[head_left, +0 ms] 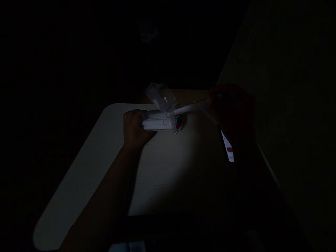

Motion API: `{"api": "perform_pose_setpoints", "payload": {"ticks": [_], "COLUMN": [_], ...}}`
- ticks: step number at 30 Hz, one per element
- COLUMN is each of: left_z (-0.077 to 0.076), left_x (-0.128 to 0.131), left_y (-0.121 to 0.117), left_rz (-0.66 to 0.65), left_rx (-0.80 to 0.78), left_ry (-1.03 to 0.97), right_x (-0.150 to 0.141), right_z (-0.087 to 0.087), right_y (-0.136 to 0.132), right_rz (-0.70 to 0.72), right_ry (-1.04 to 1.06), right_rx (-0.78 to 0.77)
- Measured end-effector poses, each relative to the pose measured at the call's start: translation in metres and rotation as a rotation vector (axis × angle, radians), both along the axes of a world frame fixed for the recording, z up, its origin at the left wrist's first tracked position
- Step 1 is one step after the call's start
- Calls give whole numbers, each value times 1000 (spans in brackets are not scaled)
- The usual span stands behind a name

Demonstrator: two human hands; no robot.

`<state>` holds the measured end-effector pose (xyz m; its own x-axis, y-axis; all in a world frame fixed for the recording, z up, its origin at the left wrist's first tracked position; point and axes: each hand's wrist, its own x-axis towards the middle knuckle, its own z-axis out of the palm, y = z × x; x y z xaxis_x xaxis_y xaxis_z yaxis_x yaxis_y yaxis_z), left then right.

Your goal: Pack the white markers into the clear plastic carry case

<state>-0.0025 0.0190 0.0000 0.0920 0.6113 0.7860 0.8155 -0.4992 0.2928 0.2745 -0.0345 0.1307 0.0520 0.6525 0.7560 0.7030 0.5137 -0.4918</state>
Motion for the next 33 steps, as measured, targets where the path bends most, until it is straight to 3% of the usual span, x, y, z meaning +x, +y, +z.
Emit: {"api": "perform_pose_setpoints", "payload": {"ticks": [6,16,28,33], "left_z": [-3,-1,-3,-6], "left_x": [-1,2,1,0], "left_y": [2,0,1,3], "left_rz": [5,42,24,13], "left_rx": [75,35,-33,57], "left_ry": [32,73,43,80], "right_x": [-6,-18,-28,-28], "right_z": [-13,-35,-43,-44], "right_y": [10,10,12,13], "right_rz": [88,154,80,126], "right_ry": [-37,-212,-272,-268], "right_rx": [-128,-246,-317,-304]}}
